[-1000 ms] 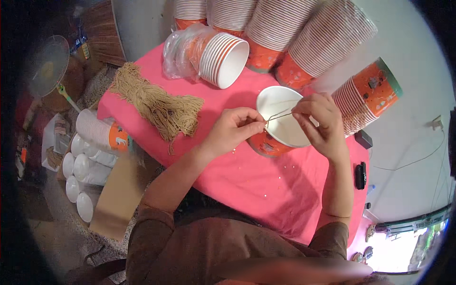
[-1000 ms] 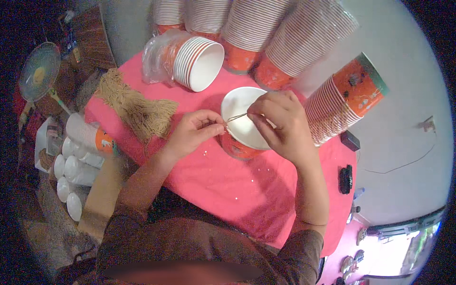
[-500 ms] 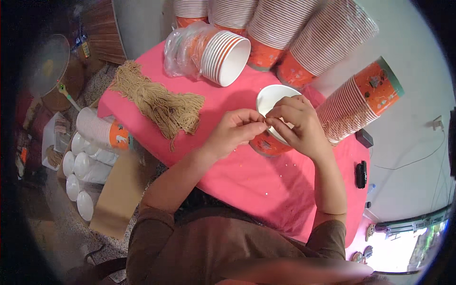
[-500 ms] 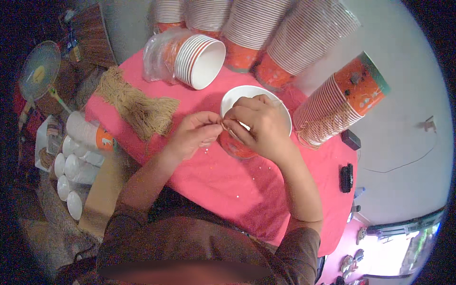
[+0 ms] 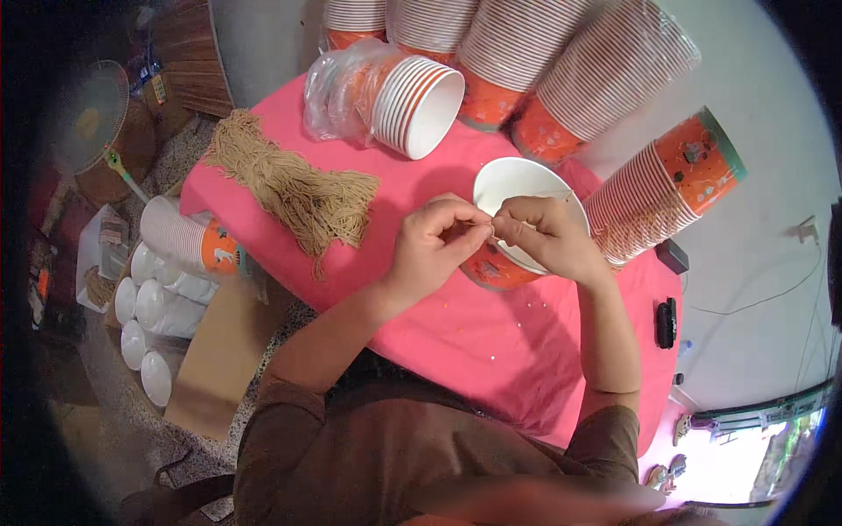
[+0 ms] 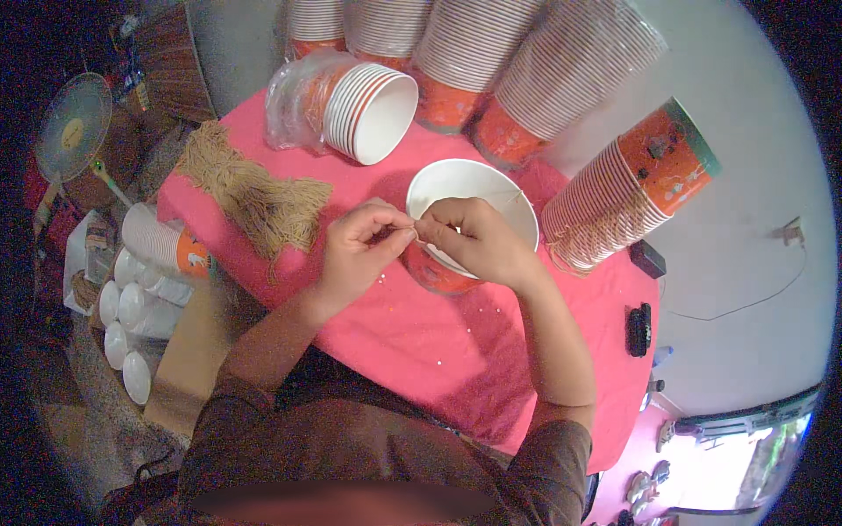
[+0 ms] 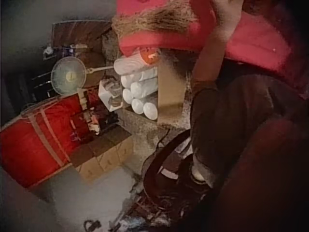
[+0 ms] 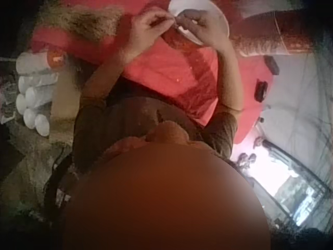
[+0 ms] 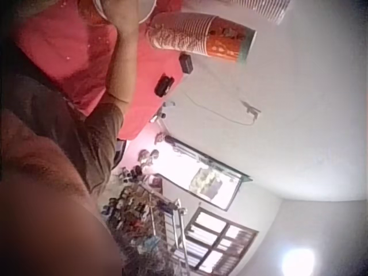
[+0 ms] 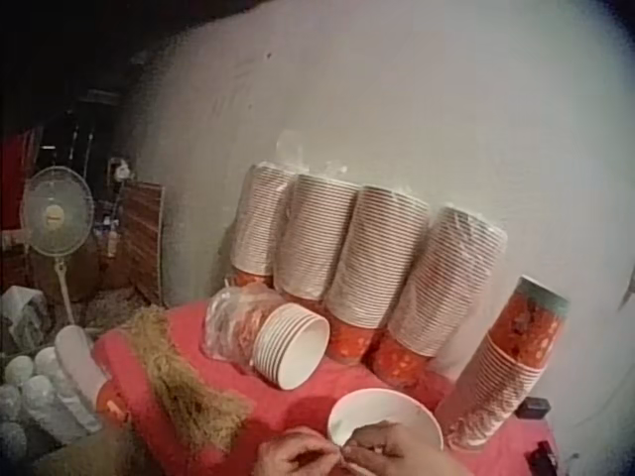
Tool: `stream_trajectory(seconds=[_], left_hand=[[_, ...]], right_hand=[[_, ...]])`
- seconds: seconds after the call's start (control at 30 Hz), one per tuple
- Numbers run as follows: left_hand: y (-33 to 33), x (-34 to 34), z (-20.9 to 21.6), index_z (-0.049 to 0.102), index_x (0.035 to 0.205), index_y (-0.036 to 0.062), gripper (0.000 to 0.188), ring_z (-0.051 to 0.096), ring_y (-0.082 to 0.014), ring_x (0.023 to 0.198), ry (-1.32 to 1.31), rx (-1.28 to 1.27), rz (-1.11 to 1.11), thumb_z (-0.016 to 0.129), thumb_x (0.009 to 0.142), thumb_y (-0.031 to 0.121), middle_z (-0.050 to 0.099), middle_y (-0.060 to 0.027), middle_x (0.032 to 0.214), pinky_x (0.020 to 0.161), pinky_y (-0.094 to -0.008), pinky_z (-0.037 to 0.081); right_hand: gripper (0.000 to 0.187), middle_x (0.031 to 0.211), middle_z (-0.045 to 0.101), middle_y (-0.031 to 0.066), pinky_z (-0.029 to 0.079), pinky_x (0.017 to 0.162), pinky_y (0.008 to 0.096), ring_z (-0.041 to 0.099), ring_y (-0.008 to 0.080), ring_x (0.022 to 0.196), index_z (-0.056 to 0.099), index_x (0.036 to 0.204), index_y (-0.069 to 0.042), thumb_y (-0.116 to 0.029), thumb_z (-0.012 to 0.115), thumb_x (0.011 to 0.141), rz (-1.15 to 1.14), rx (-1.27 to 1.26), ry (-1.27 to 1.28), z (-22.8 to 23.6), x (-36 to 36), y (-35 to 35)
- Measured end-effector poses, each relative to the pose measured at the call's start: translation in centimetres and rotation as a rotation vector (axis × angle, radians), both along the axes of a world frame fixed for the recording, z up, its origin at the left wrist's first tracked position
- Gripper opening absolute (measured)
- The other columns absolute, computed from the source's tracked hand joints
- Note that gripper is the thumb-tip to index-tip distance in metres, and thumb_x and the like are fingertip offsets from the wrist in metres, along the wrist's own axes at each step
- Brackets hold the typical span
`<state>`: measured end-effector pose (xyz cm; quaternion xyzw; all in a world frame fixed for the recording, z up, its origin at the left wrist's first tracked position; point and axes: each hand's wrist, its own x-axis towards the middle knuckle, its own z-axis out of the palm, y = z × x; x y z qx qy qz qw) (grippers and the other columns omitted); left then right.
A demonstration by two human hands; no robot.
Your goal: The person is manually attaching and tying thin strings to decorative paper buckets as part of a packaging process.
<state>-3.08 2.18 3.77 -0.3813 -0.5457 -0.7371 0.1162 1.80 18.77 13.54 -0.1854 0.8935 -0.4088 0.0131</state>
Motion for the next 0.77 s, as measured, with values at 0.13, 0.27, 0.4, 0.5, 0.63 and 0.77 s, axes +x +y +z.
stream_trajectory(seconds=[0.13,0.27,0.4,0.5,0.63,0.77], left_hand=[[-0.2,-0.2,0.0,0.059,0.092,0.0031,0.006,0.053,-0.0038,0.069,-0.224,0.038,-0.177,0.061,0.086,0.001,0.057,0.0019,0.080,0.056,-0.0196,0.042],[-1.3,-0.7,0.3,0.055,0.092,0.0070,0.004,0.045,-0.0010,0.061,-0.564,0.030,-0.536,0.056,0.090,0.010,0.051,0.0050,0.075,0.049,-0.0175,0.034],[-1.7,-0.9,0.6,0.054,0.091,0.0091,0.005,0.037,-0.0008,0.056,-0.810,0.124,-0.787,0.056,0.090,0.014,0.045,0.0064,0.071,0.046,-0.0168,0.028],[-1.8,-1.1,0.6,0.053,0.092,0.0102,0.006,0.035,-0.0016,0.053,-0.983,0.185,-0.945,0.057,0.088,0.013,0.044,0.0067,0.070,0.045,-0.0170,0.026],[-2.0,-1.1,0.6,0.055,0.096,0.0092,0.009,0.037,-0.0018,0.053,-1.036,0.157,-0.917,0.060,0.089,0.014,0.048,0.0058,0.072,0.045,-0.0166,0.028],[-2.0,-1.0,-0.1,0.057,0.102,0.0082,0.015,0.040,-0.0017,0.055,-0.971,0.185,-0.919,0.063,0.090,0.015,0.051,0.0051,0.075,0.046,-0.0161,0.029]], right_hand=[[0.019,0.074,0.061,0.0091,0.045,0.064,0.0312,0.056,0.0170,0.067,0.065,0.082,0.001,-0.016,0.061,0.090,0.015,0.065,0.165,-0.8,-0.2,0.3],[0.008,0.073,0.060,0.0065,0.045,0.062,0.0296,0.056,0.0156,0.069,0.062,0.086,-0.001,-0.008,0.066,0.085,-0.039,-0.042,0.293,-0.7,0.9,-1.4],[0.014,0.080,0.060,0.0064,0.045,0.058,0.0274,0.057,0.0157,0.070,0.060,0.092,-0.001,0.001,0.066,0.080,-0.045,-0.040,0.356,-1.1,1.2,-1.5],[0.014,0.082,0.060,0.0071,0.045,0.058,0.0273,0.058,0.0162,0.069,0.061,0.091,-0.001,0.001,0.066,0.079,-0.019,-0.027,0.394,-1.0,1.3,-1.6],[0.011,0.082,0.060,0.0076,0.046,0.058,0.0281,0.058,0.0172,0.069,0.061,0.090,0.000,0.002,0.064,0.079,-0.033,-0.007,0.378,-0.4,1.7,-2.2],[0.009,0.082,0.061,0.0080,0.046,0.058,0.0280,0.058,0.0169,0.069,0.062,0.089,0.000,0.002,0.064,0.080,-0.055,0.009,0.403,-0.8,1.5,-2.1]])
